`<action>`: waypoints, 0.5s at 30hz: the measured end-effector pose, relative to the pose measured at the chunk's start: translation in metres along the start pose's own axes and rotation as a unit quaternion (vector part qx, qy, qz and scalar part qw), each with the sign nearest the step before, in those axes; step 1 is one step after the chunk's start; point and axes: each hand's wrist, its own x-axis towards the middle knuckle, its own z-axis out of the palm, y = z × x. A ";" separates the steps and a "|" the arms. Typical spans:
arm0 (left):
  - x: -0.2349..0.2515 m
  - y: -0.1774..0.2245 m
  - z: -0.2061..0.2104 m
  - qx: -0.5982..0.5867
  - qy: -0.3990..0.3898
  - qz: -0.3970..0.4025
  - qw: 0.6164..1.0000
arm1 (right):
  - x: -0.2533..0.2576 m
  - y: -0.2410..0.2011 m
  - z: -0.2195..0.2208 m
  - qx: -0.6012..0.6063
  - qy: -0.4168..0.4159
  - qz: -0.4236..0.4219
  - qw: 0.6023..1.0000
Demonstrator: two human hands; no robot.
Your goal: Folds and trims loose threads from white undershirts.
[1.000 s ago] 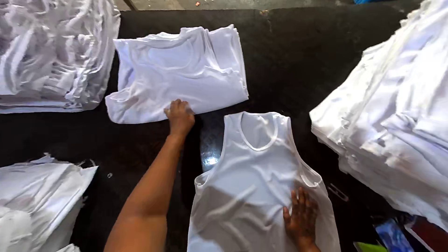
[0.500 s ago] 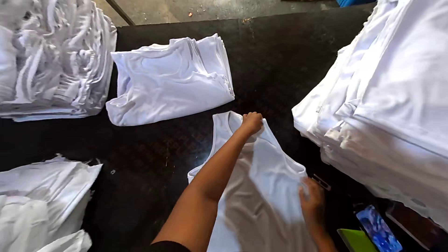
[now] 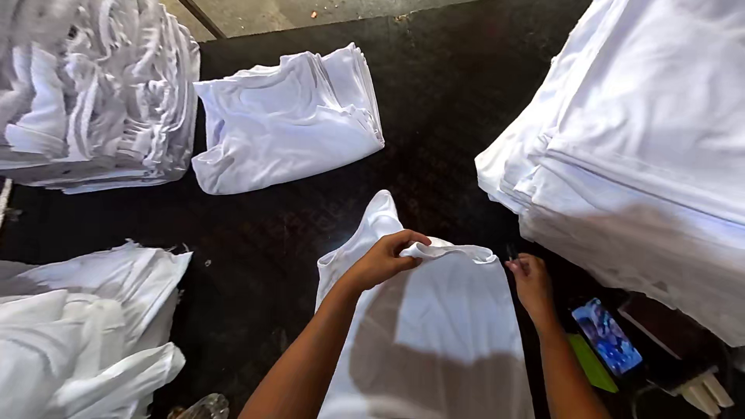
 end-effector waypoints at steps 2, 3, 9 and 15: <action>-0.011 0.007 0.015 0.009 0.023 0.004 1.000 | -0.021 -0.040 0.002 0.092 -0.035 -0.032 0.995; -0.015 0.010 0.022 0.032 0.038 0.014 0.999 | -0.034 -0.061 0.003 0.134 -0.057 -0.063 0.987; -0.043 0.029 0.057 0.166 0.105 0.083 0.977 | -0.088 -0.129 0.022 0.266 -0.124 -0.263 0.919; -0.073 0.035 0.061 0.092 0.088 0.099 0.987 | -0.103 -0.136 0.009 0.234 -0.168 -0.301 0.909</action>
